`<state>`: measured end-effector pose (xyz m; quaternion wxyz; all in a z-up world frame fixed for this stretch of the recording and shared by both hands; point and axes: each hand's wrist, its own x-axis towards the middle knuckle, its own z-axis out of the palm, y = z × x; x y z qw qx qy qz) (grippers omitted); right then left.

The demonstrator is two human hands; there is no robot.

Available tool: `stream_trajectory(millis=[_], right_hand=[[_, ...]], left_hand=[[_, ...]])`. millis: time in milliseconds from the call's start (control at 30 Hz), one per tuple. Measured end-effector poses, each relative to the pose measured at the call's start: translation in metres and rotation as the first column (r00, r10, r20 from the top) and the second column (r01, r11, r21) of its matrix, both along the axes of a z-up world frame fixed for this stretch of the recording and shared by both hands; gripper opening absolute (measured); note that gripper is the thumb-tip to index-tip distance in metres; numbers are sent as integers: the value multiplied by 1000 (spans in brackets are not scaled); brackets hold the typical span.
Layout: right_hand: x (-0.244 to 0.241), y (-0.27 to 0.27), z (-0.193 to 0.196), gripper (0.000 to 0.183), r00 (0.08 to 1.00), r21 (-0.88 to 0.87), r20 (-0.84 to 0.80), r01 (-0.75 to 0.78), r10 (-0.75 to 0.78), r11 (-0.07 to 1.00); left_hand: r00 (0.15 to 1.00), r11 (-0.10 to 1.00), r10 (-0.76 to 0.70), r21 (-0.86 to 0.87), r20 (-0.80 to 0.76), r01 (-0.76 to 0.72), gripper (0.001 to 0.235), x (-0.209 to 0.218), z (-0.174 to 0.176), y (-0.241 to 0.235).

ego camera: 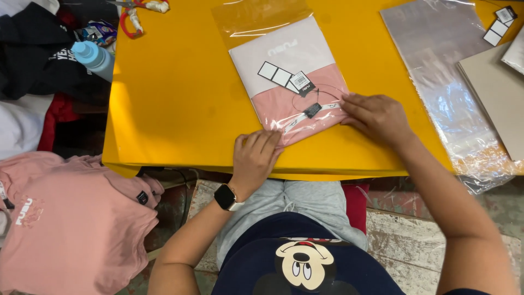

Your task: Folding a pink t-shirt using a cardboard template and placing it into a plastic packaging bag.

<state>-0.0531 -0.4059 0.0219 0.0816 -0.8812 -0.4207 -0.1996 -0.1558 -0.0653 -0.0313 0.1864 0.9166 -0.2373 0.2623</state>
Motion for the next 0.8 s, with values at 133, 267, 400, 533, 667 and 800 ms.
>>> stream_trajectory(millis=[133, 267, 400, 533, 667, 800], right_hand=[[-35, 3, -24, 18, 927, 91, 307, 198, -217, 976], [-104, 15, -32, 42, 928, 499, -246, 368, -279, 784], [-137, 51, -6, 23, 858, 399, -480, 400, -183, 825], [-117, 65, -28, 32, 964, 112, -170, 223, -203, 968], [-85, 89, -14, 43, 979, 69, -108, 180, -172, 981], [-61, 89, -30, 68, 955, -51, -196, 217, -222, 975]], left_hand=[[967, 1000, -4, 16, 256, 0, 22, -9, 8, -17], [964, 992, -64, 123, 258, 33, 28, -13, 27, -47], [942, 989, -93, 139, 322, 50, 15, 5, 32, -73], [917, 990, -139, 87, 373, 115, 19, 12, 45, -81], [916, 993, -114, 80, 386, 90, 21, 10, 43, -80], [921, 993, -112, 76, 374, 90, 21, 9, 44, -81]])
